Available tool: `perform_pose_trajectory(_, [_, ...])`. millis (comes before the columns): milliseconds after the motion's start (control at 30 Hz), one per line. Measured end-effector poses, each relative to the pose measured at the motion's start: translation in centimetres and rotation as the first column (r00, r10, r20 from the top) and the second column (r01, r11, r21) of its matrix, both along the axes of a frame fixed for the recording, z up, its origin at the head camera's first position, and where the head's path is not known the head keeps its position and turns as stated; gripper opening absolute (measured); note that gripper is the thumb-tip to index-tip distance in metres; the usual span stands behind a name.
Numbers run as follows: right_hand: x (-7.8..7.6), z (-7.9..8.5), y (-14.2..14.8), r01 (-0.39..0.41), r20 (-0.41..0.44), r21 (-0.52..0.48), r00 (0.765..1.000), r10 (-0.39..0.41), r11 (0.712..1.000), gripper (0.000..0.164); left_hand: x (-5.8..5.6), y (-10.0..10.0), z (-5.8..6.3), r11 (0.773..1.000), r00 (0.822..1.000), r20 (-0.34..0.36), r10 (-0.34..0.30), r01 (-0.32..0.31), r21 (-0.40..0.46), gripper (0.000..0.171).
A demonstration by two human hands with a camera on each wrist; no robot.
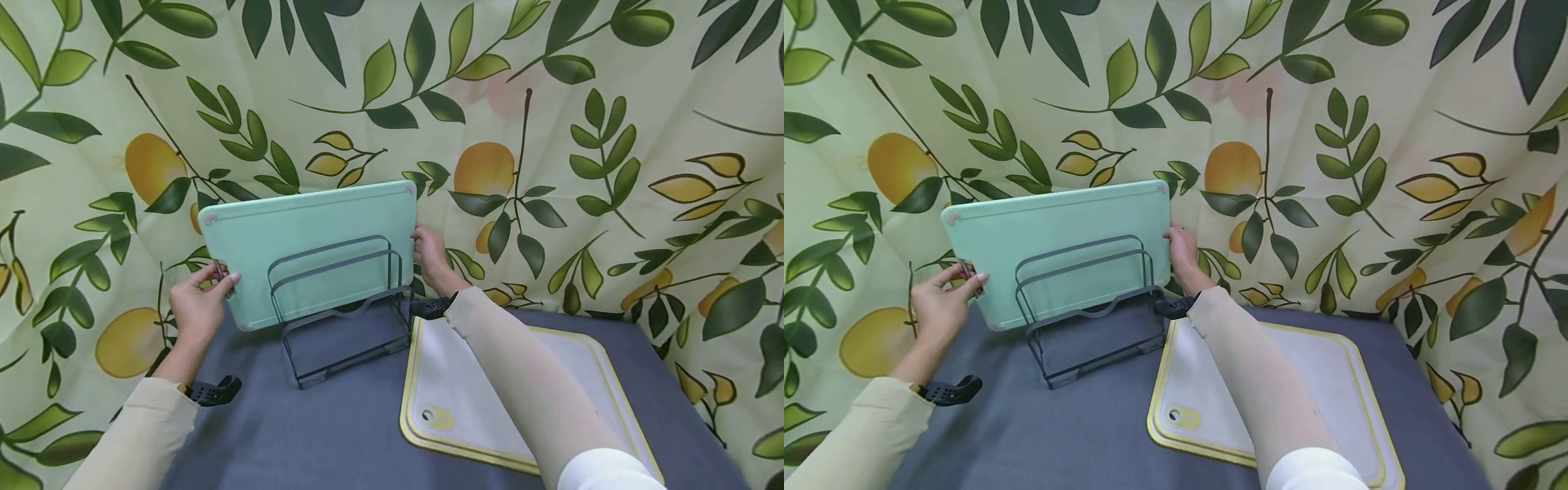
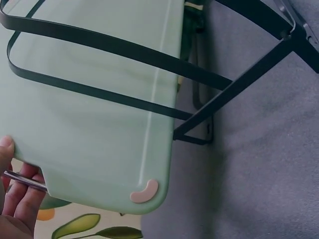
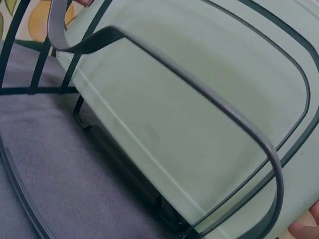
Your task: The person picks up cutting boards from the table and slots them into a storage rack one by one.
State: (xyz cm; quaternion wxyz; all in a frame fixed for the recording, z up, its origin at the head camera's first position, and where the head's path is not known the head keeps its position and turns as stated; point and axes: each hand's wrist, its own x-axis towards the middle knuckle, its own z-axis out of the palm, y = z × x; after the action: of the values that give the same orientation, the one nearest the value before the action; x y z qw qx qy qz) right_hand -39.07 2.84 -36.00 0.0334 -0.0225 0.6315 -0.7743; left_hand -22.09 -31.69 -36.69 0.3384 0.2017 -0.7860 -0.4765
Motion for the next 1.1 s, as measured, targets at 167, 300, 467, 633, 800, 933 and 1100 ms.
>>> perform_pose_trajectory(167, [0.1, 0.1, 0.2, 0.027, -0.009, 0.052, 1.000, -0.026, 0.998, 0.061, 0.0, 0.1, -0.5, 0.997, 1.000, 0.005, -0.020, 0.019, 0.078, 0.039])
perform_pose_trajectory(300, [0.3, 0.3, 0.4, 0.028, -0.019, 0.107, 0.999, -0.026, 0.994, 0.059, -0.1, 0.1, -0.9, 0.989, 0.999, -0.015, -0.030, 0.031, 0.141, 0.043])
perform_pose_trajectory(467, [0.6, 0.7, 1.2, 0.002, -0.051, 0.276, 0.999, 0.013, 0.961, 0.058, -0.3, 0.0, -1.1, 0.990, 0.999, -0.003, -0.047, 0.047, 0.135, 0.044])
perform_pose_trajectory(633, [1.6, 1.2, 2.8, -0.047, -0.091, 0.442, 0.991, 0.097, 0.896, 0.058, 0.0, -0.3, -0.7, 0.998, 0.997, 0.069, -0.038, 0.035, 0.048, 0.046])
perform_pose_trajectory(800, [3.4, 1.7, 5.1, -0.130, -0.106, 0.464, 0.974, 0.201, 0.876, 0.055, 1.1, -0.4, 0.7, 0.996, 0.996, 0.087, -0.007, 0.014, -0.083, 0.043])
perform_pose_trajectory(933, [5.2, 1.9, 7.3, -0.184, -0.142, 0.514, 0.945, 0.295, 0.838, 0.053, 2.2, -0.3, 2.2, 0.995, 1.000, -0.003, 0.000, -0.001, -0.100, 0.037])
perform_pose_trajectory(1100, [7.6, 2.0, 9.9, -0.205, -0.192, 0.585, 0.905, 0.379, 0.784, 0.051, 3.8, 0.5, 4.2, 0.997, 0.994, -0.103, -0.022, 0.015, -0.070, 0.035])
